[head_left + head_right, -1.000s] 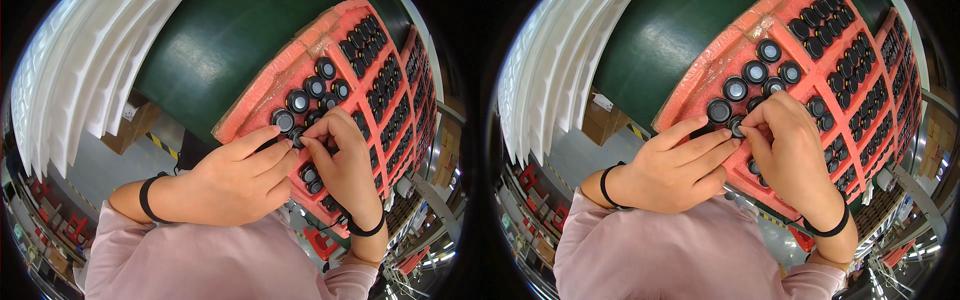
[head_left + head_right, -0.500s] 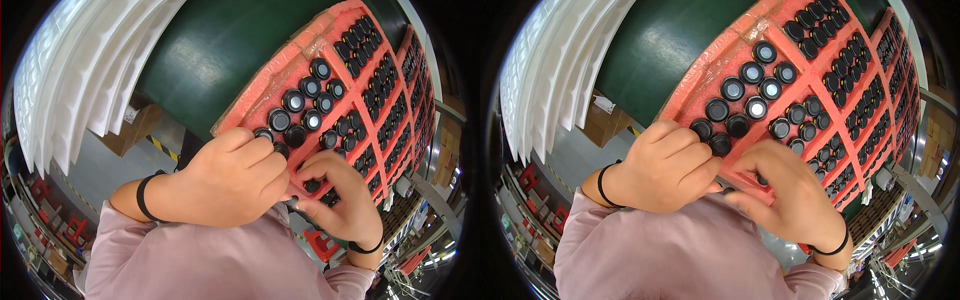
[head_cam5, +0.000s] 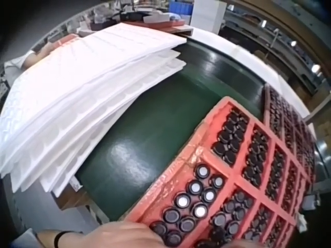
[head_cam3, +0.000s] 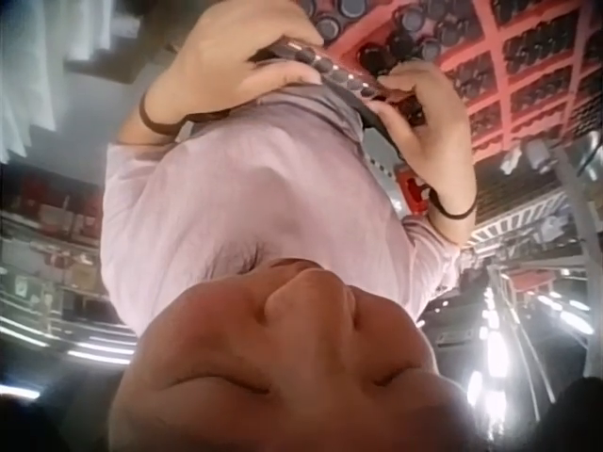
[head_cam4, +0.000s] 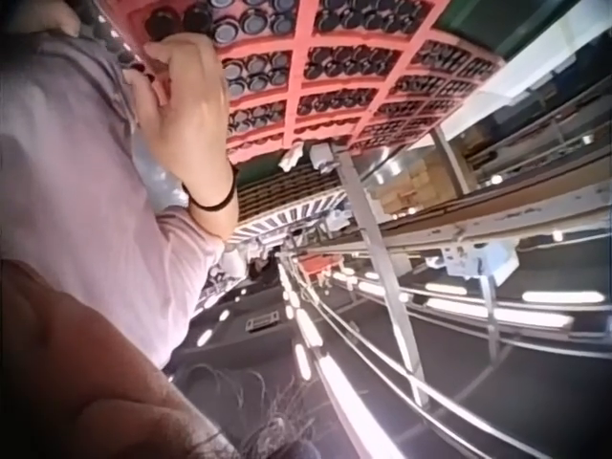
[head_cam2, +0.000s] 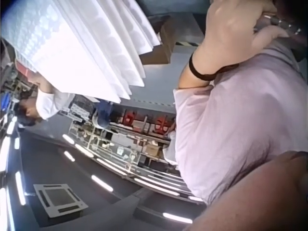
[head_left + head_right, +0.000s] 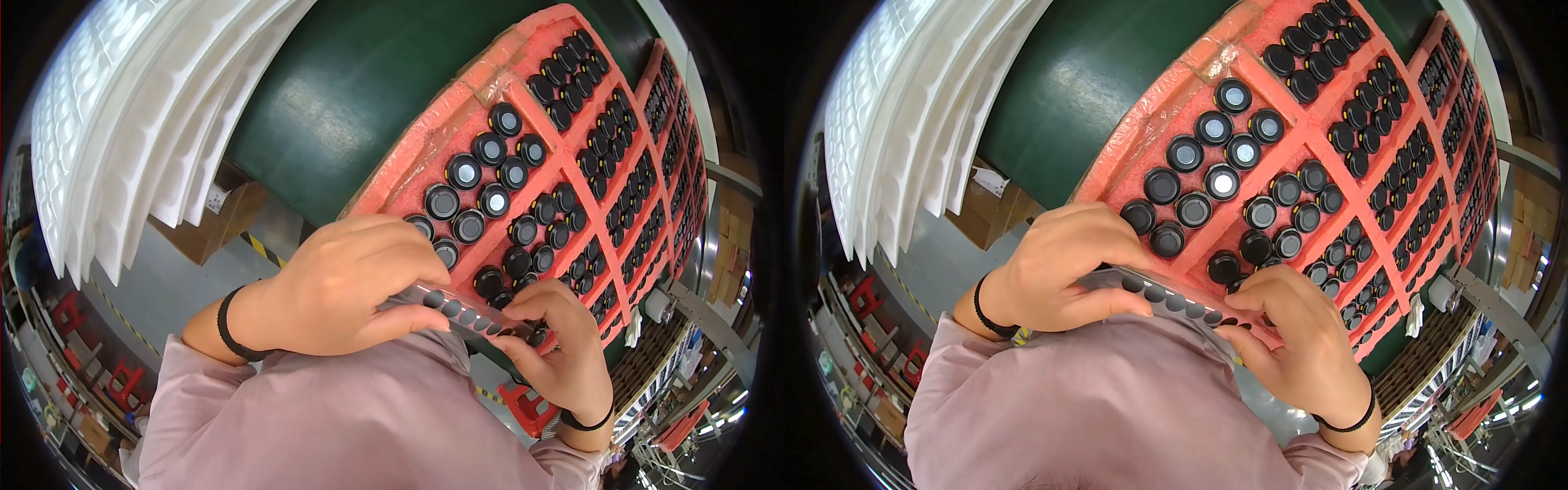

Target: The person peels small black circular stickers from a sheet and presses them onto sensors held in a red foam tray. After filling the tray, the person moves it aside and repeats the process with sensors in a white plastic tray.

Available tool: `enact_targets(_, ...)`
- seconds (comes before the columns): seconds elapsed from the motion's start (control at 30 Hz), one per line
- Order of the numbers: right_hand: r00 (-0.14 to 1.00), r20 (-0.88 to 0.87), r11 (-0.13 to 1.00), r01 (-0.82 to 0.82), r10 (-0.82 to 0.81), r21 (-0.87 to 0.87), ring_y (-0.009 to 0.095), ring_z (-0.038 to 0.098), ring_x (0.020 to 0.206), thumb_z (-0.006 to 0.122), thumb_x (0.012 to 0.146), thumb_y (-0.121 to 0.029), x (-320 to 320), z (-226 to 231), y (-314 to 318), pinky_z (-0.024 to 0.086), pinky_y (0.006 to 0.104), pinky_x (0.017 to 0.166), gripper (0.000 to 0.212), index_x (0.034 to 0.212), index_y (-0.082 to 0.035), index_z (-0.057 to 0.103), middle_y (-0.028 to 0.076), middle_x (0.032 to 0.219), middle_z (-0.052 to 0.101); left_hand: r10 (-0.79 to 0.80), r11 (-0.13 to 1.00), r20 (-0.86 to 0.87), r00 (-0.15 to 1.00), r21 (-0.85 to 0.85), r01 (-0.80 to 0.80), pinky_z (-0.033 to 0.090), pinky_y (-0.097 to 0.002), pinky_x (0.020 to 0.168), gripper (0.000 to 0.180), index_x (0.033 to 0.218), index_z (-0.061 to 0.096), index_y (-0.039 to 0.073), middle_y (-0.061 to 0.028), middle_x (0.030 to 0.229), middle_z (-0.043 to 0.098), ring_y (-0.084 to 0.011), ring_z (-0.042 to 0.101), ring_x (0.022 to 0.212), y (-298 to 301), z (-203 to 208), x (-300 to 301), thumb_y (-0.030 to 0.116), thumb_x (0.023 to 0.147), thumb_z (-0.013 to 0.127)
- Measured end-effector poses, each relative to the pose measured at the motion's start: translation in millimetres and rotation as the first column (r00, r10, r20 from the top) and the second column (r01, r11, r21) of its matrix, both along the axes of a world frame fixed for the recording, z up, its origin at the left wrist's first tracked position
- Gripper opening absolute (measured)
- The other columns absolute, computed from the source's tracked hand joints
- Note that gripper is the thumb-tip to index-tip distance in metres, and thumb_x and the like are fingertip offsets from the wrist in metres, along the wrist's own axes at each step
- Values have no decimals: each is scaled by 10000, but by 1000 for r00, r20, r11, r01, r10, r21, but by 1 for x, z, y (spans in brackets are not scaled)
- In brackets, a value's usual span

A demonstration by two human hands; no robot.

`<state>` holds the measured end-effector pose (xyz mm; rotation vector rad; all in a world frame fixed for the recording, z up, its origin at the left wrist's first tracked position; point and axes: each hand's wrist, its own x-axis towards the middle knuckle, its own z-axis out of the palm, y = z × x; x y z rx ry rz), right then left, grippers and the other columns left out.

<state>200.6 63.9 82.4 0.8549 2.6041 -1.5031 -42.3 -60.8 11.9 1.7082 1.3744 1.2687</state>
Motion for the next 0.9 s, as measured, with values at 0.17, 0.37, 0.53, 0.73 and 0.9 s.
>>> enact_targets(0.17, 988, -123, 983, -71, 92, 167, 267, 636, 823, 851, 718, -6, -23, 10, 7, 490, 342, 711, 325, 984, 5, 664, 133, 947, 661, -50, 998, -7, 999, 44, 51, 517, -365, 637, 365, 936, 709, 33, -81, 852, 698, -275, 665, 745, 4, 0, 8, 279, 747, 902)
enact_targets(0.37, 969, -208, 977, -90, 130, 191, 237, 597, 761, 837, 723, 11, -44, 5, 3, 453, 336, 663, 286, 956, -14, 673, 107, 900, 647, -22, 994, -64, 998, 104, 29, 508, -365, 612, 339, 911, 687, 32, -85, 843, 670, -269, 646, 721, 7, 1, 14, 280, 766, 868)
enact_targets(0.53, 977, -187, 978, -68, 105, 197, 229, 569, 722, 831, 717, 24, -47, 5, 0, 441, 334, 645, 258, 917, -19, 673, 100, 871, 635, 28, 988, -97, 995, 157, -13, 484, -361, 589, 314, 896, 657, 30, -81, 811, 610, -256, 609, 701, 8, 1, 18, 283, 791, 811)
enact_targets(0.73, 985, -153, 981, -51, 80, 188, 229, 560, 703, 822, 711, 43, -50, 7, -1, 438, 334, 639, 250, 897, -22, 667, 98, 856, 628, 58, 982, -163, 985, 186, -27, 477, -360, 574, 292, 862, 644, 31, -69, 775, 577, -242, 590, 668, 10, 3, 19, 277, 794, 786)
enact_targets(0.9, 989, -118, 985, -67, 86, 159, 230, 560, 703, 813, 707, 53, -53, 7, 2, 434, 333, 635, 246, 876, -26, 652, 93, 842, 618, 75, 975, -204, 976, 219, -30, 471, -356, 563, 284, 861, 638, 27, -65, 759, 559, -233, 582, 656, 9, 1, 19, 271, 797, 770)
